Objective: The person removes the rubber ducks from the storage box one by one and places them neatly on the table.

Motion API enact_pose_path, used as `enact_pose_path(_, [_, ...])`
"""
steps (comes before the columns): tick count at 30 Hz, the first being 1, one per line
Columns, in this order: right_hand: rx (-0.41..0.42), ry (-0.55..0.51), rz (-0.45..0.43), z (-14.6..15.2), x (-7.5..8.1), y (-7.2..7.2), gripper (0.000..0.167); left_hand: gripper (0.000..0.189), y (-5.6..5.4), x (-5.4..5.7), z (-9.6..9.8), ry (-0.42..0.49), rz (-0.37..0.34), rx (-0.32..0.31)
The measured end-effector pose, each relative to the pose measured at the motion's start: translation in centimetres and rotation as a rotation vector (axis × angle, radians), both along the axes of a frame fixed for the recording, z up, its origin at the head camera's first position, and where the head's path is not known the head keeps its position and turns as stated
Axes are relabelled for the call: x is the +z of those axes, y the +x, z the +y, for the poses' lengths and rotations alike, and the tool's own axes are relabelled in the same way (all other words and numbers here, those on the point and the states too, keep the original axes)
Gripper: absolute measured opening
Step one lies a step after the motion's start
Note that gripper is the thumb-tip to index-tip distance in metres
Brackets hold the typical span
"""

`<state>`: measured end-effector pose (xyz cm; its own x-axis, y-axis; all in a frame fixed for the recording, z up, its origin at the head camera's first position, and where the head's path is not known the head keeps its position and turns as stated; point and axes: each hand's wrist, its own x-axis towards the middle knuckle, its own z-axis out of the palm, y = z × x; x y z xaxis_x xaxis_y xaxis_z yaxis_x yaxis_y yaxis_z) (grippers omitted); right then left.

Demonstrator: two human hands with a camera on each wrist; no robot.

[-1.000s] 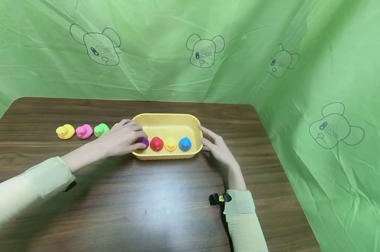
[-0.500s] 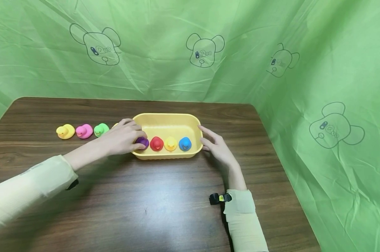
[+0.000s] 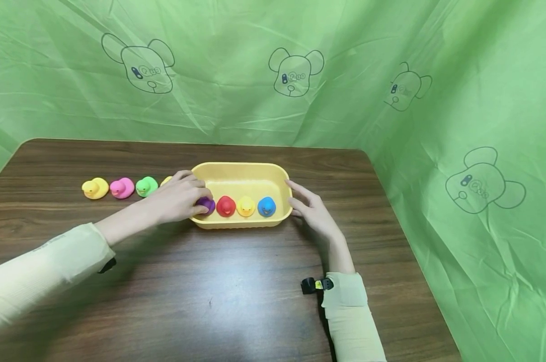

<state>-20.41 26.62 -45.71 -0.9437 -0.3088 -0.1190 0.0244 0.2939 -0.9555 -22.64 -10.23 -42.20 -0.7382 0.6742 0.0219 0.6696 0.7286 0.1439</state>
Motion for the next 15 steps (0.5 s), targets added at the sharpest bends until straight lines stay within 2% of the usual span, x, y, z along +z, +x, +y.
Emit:
enact_pose_path(7, [-0.003,-0.002,-0.002,0.03,-0.05,-0.06,0.054,0.016,0.17,0.14,-0.01,0.023,0.018,-0.013])
enact_pose_path(15, [-0.005,-0.009,-0.004,0.04,-0.11,-0.08,0.054,0.021,0.43,0.74,-0.15,0.065,0.057,-0.027])
